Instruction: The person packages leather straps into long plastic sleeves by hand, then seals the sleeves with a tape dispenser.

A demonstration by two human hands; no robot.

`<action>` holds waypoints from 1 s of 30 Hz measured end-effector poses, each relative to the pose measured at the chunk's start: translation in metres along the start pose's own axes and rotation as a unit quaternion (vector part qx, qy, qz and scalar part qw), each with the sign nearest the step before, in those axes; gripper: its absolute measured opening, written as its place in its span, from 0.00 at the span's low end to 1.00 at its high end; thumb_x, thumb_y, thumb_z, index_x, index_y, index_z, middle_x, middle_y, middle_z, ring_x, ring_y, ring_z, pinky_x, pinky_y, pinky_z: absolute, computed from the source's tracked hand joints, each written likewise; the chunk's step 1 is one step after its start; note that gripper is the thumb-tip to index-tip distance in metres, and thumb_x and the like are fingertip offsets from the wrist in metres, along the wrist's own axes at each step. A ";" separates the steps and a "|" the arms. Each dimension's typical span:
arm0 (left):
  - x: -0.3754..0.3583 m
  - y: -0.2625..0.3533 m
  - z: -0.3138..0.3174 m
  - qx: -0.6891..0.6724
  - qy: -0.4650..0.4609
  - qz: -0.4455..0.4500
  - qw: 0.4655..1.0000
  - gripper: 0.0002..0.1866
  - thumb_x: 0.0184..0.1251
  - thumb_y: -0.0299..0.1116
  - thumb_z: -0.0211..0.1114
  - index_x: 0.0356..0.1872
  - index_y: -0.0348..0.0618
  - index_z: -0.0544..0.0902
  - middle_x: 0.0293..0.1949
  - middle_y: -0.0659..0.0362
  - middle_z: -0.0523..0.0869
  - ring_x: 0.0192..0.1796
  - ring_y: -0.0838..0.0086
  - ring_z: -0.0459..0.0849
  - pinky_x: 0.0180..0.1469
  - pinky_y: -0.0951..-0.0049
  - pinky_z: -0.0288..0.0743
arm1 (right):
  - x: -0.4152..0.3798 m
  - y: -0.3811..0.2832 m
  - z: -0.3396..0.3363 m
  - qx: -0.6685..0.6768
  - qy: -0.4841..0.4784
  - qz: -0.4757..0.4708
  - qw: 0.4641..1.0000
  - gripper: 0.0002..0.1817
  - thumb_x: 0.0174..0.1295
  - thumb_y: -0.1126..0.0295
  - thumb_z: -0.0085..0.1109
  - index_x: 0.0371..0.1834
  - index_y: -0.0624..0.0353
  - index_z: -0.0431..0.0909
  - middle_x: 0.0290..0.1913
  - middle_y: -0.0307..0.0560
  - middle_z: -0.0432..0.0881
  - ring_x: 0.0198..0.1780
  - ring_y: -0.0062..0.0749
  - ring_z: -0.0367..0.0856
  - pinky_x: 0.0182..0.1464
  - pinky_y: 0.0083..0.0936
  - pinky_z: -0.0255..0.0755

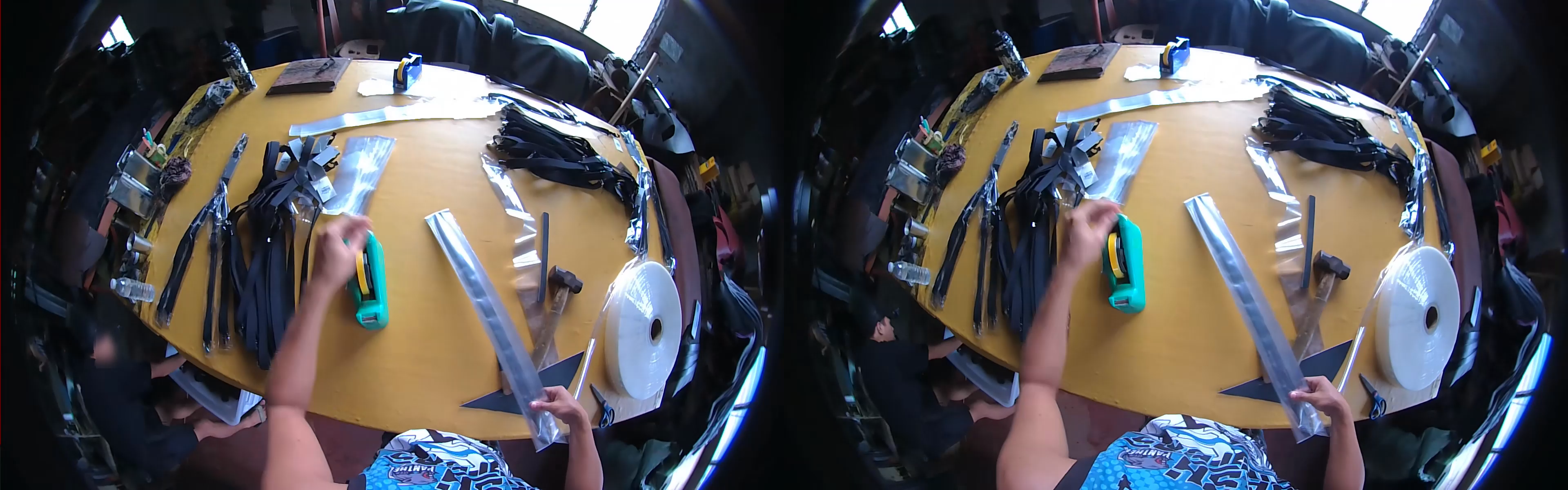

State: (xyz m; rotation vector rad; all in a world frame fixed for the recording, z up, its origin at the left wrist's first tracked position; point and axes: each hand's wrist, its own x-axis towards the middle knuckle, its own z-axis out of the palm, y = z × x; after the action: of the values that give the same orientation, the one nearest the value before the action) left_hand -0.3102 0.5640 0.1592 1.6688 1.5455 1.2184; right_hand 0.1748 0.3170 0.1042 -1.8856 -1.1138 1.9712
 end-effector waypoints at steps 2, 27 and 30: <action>0.053 -0.078 -0.017 0.156 -0.012 0.032 0.987 0.13 0.54 0.29 0.66 0.41 0.41 0.82 0.40 0.53 0.83 0.46 0.62 0.81 0.50 0.67 0.74 | 0.006 0.013 0.000 0.004 -0.001 0.014 1.000 0.12 0.50 0.68 0.70 0.32 0.65 0.80 0.27 0.31 0.77 0.29 0.14 0.72 0.33 0.15 0.67; 0.129 -0.188 -0.023 0.285 -0.103 0.034 0.952 0.09 0.59 0.33 0.58 0.36 0.42 0.82 0.32 0.43 0.82 0.39 0.50 0.81 0.41 0.57 0.75 | 0.030 0.019 0.027 0.063 -0.009 0.054 0.997 0.09 0.53 0.72 0.67 0.33 0.67 0.81 0.32 0.40 0.83 0.33 0.20 0.79 0.40 0.18 0.72; 0.124 -0.184 -0.016 0.307 -0.095 0.076 0.944 0.09 0.58 0.32 0.57 0.36 0.41 0.81 0.32 0.44 0.82 0.39 0.50 0.81 0.41 0.57 0.75 | 0.031 0.019 0.030 0.051 -0.006 0.049 0.998 0.10 0.53 0.71 0.67 0.33 0.67 0.80 0.30 0.38 0.82 0.32 0.18 0.77 0.37 0.17 0.71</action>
State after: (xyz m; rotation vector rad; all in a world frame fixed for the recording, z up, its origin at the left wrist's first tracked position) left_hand -0.4187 0.7144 0.0370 2.2540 1.8109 0.6334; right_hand 0.1482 0.3108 0.0656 -1.9113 -0.9225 2.0520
